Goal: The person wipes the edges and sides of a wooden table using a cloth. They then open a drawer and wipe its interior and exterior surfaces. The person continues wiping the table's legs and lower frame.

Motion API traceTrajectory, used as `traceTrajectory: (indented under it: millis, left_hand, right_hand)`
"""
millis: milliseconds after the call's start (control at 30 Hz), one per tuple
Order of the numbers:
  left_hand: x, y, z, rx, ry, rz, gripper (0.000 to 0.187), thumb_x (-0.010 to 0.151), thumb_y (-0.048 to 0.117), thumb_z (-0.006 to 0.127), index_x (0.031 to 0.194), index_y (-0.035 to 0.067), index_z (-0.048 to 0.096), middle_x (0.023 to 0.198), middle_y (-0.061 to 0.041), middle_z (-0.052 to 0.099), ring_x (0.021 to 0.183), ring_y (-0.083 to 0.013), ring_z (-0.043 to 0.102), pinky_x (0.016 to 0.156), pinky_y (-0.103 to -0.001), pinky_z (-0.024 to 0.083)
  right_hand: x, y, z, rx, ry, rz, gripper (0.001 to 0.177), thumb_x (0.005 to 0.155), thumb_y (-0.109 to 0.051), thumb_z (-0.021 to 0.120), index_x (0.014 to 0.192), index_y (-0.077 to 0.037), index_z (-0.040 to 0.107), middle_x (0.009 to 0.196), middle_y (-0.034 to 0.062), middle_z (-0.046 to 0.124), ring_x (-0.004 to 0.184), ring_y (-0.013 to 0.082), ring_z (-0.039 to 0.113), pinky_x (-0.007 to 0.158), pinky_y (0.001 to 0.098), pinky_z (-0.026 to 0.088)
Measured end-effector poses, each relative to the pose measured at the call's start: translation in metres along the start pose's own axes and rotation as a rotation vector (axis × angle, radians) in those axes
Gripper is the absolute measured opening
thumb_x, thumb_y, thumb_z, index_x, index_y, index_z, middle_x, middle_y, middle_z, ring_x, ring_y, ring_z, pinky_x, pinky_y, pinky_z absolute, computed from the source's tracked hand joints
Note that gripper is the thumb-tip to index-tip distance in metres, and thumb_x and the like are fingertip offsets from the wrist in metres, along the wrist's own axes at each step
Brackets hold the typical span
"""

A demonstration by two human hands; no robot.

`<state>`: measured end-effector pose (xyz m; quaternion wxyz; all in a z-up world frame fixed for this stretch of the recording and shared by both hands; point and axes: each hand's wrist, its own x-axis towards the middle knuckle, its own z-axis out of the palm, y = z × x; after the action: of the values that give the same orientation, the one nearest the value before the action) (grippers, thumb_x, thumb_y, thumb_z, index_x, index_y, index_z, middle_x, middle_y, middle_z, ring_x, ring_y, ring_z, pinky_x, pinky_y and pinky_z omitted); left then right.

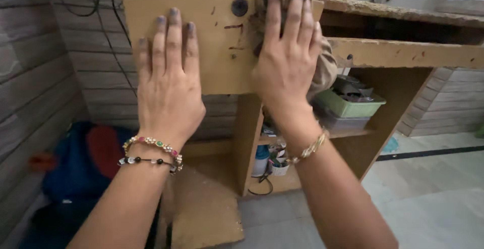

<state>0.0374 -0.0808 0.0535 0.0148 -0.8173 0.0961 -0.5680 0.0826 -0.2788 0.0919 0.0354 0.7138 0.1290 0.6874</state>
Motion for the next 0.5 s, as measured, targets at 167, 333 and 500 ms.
traceTrajectory:
  millis: [167,333,500]
  left_hand:
    - [-0.003,-0.004,0.006,0.064,0.064,0.035,0.066,0.099,0.01,0.056,0.163,-0.003,0.04,0.171,-0.02,0.026,0.159,-0.0347,0.022,0.13,-0.055,0.019]
    - [-0.003,-0.003,0.008,-0.075,0.051,-0.016,0.079,0.093,0.0,0.052,0.166,-0.003,0.021,0.173,-0.019,0.014,0.161,-0.0345,0.018,0.132,-0.053,0.019]
    - [-0.005,-0.015,0.013,-0.067,0.127,-0.036,0.074,0.109,-0.002,0.049,0.168,0.0,0.005,0.177,-0.016,0.002,0.166,-0.0305,0.012,0.141,-0.045,0.018]
  right_hand:
    - [-0.039,-0.025,0.008,-0.132,-0.01,0.004,0.07,0.1,-0.012,0.059,0.165,-0.01,0.032,0.164,0.0222,0.034,0.141,0.0388,0.046,0.119,0.0549,0.04]
    - [-0.055,-0.033,-0.036,0.318,-0.3,0.08,0.065,0.088,-0.008,0.059,0.152,-0.011,0.056,0.157,0.017,0.045,0.124,0.0363,0.054,0.106,0.0504,0.052]
    - [-0.01,-0.056,-0.028,0.268,-0.081,-0.204,0.046,0.096,-0.013,0.066,0.142,-0.014,0.063,0.161,0.0095,0.043,0.144,0.0336,0.047,0.12,0.0571,0.036]
